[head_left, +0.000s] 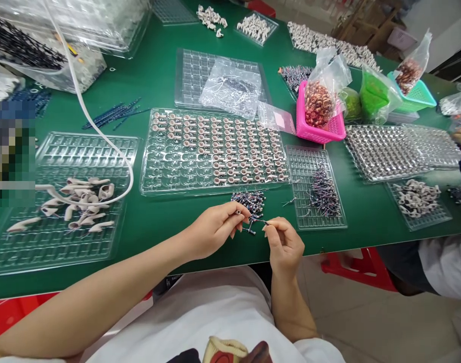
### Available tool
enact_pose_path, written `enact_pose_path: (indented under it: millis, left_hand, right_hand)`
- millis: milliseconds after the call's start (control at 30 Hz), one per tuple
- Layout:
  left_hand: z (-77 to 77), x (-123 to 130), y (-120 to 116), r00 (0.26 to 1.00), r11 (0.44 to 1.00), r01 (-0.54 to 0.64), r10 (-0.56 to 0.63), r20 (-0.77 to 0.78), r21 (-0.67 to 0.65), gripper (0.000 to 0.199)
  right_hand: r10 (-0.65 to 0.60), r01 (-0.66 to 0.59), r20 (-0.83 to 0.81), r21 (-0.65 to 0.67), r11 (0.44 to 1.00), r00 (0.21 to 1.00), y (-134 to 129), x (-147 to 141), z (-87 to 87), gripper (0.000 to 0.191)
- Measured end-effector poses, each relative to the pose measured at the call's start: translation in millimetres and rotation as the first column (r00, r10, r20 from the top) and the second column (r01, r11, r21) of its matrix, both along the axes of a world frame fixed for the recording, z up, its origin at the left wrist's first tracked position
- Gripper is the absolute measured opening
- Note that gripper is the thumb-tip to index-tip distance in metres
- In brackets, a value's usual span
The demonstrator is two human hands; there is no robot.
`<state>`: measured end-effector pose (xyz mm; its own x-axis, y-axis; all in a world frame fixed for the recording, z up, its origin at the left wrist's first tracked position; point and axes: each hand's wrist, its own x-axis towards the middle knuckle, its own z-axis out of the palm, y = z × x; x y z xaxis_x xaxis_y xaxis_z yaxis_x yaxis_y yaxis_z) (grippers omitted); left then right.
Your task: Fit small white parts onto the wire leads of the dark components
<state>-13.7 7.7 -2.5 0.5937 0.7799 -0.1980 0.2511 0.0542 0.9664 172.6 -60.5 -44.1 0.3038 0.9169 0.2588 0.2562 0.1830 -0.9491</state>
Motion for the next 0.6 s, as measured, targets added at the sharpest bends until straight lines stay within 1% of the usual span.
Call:
enact_pose_path:
  millis: [100, 267, 600]
  left_hand:
    - [-0.5, 3.5, -2.7, 0.998, 0.995, -0.006, 0.012, -0.059, 0.104, 0.023]
    - [-3.7, 3.5, -3.7, 0.995, 0.971, 0.007, 0.018, -0.102, 0.240, 0.026]
    - [-8.7, 3.5, -3.7, 0.995, 0.939, 0.030, 0.005, -0.099, 0.343, 0.028]
  right_hand:
    - [0.013, -0.013, 0.052, -0.002, 1.000, 0.999, -1.6, 0.1, 0.3, 0.007]
    - [0.054, -0.057, 0.109, 0.019, 0.998, 0.993, -1.1, -1.0, 2.8, 0.008]
    - [0.059, -0.059, 0.152, -0.002, 0.998, 0.987, 0.2, -1.4, 4.3, 0.006]
